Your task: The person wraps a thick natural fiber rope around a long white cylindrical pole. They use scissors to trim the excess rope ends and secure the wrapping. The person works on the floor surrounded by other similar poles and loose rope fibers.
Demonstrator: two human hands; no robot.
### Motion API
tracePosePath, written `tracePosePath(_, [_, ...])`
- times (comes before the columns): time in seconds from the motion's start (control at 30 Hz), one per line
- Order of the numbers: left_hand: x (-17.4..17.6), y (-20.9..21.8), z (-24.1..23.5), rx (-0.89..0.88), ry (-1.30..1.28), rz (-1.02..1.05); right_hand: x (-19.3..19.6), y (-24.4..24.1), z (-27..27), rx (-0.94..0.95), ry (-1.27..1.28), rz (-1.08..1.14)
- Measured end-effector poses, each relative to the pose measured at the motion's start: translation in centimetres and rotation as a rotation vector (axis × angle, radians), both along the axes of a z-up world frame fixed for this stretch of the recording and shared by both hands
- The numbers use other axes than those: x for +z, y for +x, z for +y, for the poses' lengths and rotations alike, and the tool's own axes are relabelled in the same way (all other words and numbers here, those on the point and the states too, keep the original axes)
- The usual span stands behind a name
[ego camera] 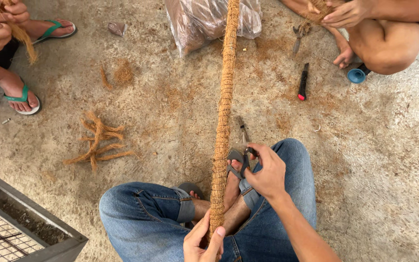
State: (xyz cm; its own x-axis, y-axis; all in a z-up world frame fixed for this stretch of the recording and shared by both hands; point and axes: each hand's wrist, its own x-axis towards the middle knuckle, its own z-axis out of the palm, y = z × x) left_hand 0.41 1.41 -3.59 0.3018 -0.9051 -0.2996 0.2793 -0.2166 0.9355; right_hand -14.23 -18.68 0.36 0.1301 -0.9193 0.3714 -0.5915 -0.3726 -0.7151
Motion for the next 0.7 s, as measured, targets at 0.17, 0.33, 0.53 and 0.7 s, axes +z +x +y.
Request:
tracePosePath(0.17, [-1.1,0.3,0.2,-0.025,-0.005,-0.007,0.7,0.5,-0.3,0.022,-0.016,0.054])
tracePosePath(0.33, [-1.5,0.0,0.1,-0.012,-0.099,-0.059,0.6,0.5,-1.2,0.04,-0.128,0.049])
tracePosePath(0.53, [-0.5,0.3,0.2,-0.037,0.025,-0.026,-1.5,-0.9,-1.4,-0.019,-0.157,0.051])
tracePosePath(0.7, [-0.3,0.4,0.1,-0.061,0.051,0.015,0.0,-0.8,-1.0,0.023,-0.166,0.052])
